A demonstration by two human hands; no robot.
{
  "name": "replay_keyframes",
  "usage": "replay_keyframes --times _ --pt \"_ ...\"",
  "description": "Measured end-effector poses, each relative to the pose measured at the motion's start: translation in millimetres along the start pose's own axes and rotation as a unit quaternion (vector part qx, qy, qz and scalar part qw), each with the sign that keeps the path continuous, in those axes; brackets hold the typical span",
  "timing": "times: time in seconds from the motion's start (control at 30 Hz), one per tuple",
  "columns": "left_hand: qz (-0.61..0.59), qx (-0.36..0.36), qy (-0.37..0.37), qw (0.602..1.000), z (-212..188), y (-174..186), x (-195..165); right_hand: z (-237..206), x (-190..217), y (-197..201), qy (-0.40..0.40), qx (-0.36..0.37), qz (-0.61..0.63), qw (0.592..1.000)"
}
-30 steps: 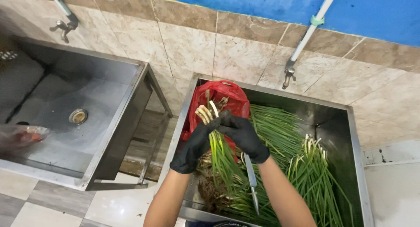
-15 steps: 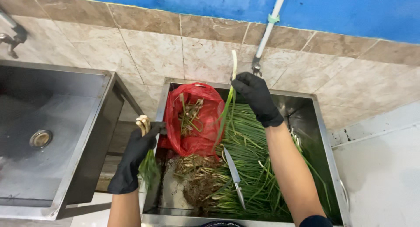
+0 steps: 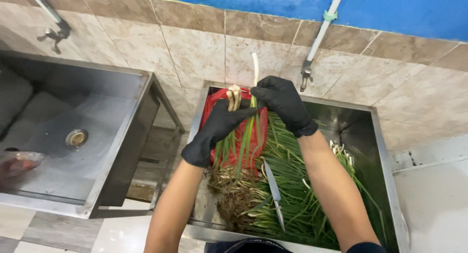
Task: The person trims root ends and peels outer layers from scallions one at a time in a stainless steel sink, using a small knife to cut off roots and hands to strip damaged leaves, dropping trimmings into a red plastic bag while placing trimmed scallions aside.
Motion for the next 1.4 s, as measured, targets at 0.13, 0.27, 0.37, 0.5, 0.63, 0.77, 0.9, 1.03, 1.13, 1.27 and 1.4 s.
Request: replay_keyframes --times 0.13,0.27,0.37,0.5,0.63,0.77,0.9,1.03,1.13,1.27,1.4 --pt "-0.043 0.023 0.043 0.998 -0.4 2.4 -0.4 4.7 -1.6 0.3 -0.016 0.006 0.037 0.999" --pt "-0.111 0.058 0.02 0.992 -1.5 1.5 -6.0 5.0 -3.5 2.3 -0.002 0.031 -0.02 0.999" --pt "-0.103 0.06 0.017 0.993 -3.1 1.5 -7.5 1.1 -4.3 -6.0 0.019 0.091 -0.023 0.995" --pt "-0.1 0.072 0.025 0.992 -7.3 -1.3 -9.1 -0.6 -7.2 -6.3 0.005 0.085 -0.017 0.996" --pt "-0.135 0.072 0.022 0.988 -6.2 -3.9 -7.6 1.0 -8.2 -6.2 0.006 0.087 -0.004 0.996" --pt "-0.125 0.034 0.018 0.991 0.4 -0.1 1.3 2.6 -15.3 -4.6 0.0 0.092 0.012 0.996" --pt "-0.113 -0.011 0.025 0.993 4.1 4.4 11.0 3.9 -21.1 -1.2 0.013 0.092 0.0 0.996" --pt "-0.125 -0.078 -0.016 0.989 4.3 6.8 9.0 4.1 -25.5 1.4 0.021 0.084 -0.008 0.996" --pt "-0.078 -0.107 -0.05 0.99 -2.3 7.6 3.5 1.0 -27.5 1.4 0.033 0.073 -0.006 0.997" --pt "-0.007 -0.107 -0.075 0.991 -15.2 4.4 -0.7 -9.0 -32.0 0.9 0.052 0.017 -0.059 0.997" --pt "-0.031 -0.111 -0.099 0.988 -24.8 0.1 3.5 -21.8 -40.3 -6.3 0.082 -0.021 -0.019 0.996"
Point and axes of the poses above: each hand's wrist, its own z-axis towards the middle knuckle, its own y-axis out of the back of the hand, x = y × z, the point moved 7 cm from there along z, towards the middle knuckle, and after that the axes turned 2 degrees about x, right-handed, at the moved point
